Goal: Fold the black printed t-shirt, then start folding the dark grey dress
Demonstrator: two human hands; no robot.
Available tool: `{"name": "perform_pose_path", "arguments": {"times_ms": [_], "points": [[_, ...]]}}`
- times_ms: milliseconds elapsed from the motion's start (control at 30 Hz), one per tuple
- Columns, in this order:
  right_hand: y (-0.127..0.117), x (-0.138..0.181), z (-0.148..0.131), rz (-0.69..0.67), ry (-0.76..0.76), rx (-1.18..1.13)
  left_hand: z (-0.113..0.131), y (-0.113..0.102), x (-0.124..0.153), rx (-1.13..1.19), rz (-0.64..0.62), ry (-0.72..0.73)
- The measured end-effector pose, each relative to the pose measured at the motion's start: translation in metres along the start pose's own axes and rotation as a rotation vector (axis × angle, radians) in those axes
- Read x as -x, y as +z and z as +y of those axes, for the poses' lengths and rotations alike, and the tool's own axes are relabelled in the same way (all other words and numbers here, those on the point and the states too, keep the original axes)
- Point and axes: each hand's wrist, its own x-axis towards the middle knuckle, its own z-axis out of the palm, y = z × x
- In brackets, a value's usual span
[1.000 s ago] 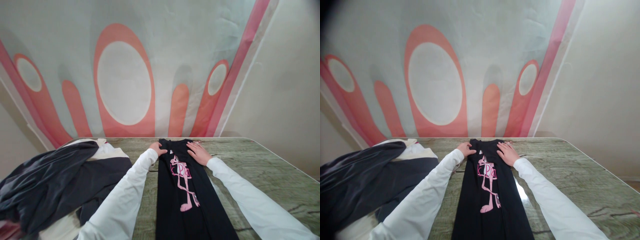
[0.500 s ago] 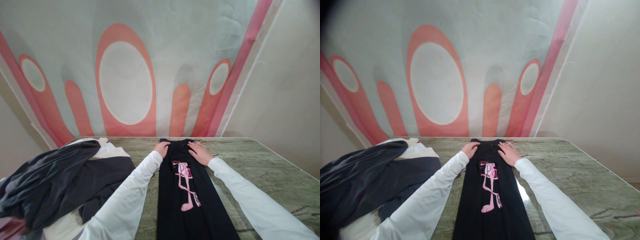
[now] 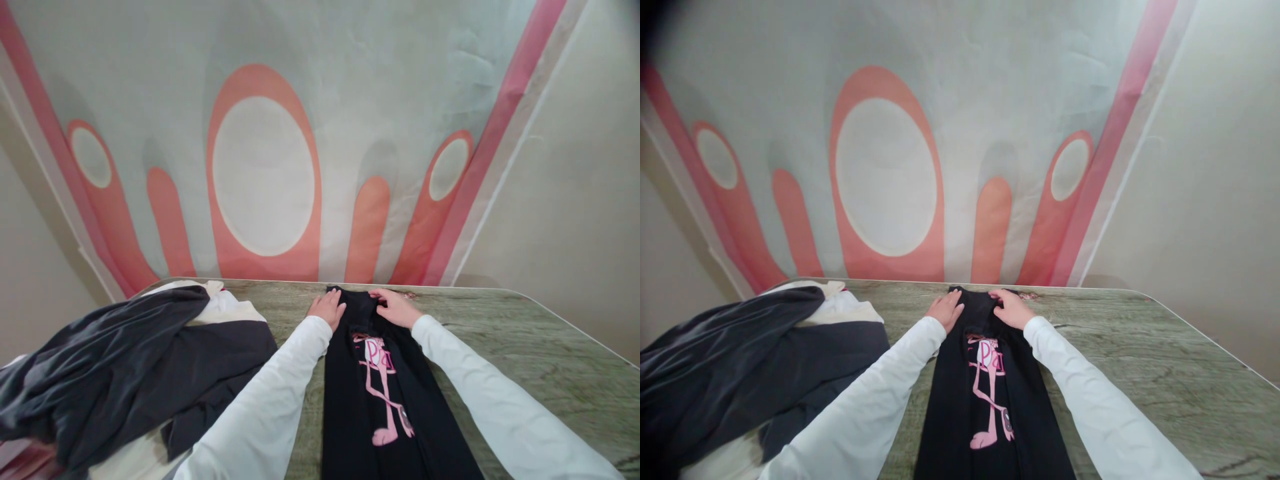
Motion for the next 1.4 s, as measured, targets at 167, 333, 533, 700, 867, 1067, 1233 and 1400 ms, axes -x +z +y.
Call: {"name": "perform_pose_path", "arguments": {"times_ms": [167, 333, 533, 700, 867, 1067, 1233, 1400], "points": [[0.011, 0.0, 0.009, 0.116, -0.009, 0.044, -0.016, -0.003, -0.005, -0.02, -0.033, -0.062], [0.009, 0.005, 0.01, 0.257, -0.03, 0.132, -0.017, -0.003, -0.006, -0.033, -0.053, -0.072], [0.011, 0.007, 0.009, 0.251, -0.002, 0.26, -0.015, -0.002, -0.005, -0.055, -0.045, -0.09], [0.013, 0.01, 0.009, 0.227, -0.01, 0.329, -0.012, -0.007, -0.002, -0.07, -0.017, -0.062], [0.004, 0.014, -0.008, 0.256, -0.094, 0.282, 0.001, -0.016, 0.006, -0.085, -0.026, 0.052], [-0.003, 0.032, -0.057, 0.026, -0.341, 0.128, 0.026, -0.02, 0.035, -0.092, -0.035, 0.013], [0.007, 0.041, -0.066, -0.056, -0.45, 0.235, 0.036, -0.021, 0.065, -0.09, -0.048, 0.081], [0.007, 0.042, -0.062, 0.037, -0.468, 0.351, 0.031, -0.022, 0.072, -0.083, -0.099, 0.09]]}}
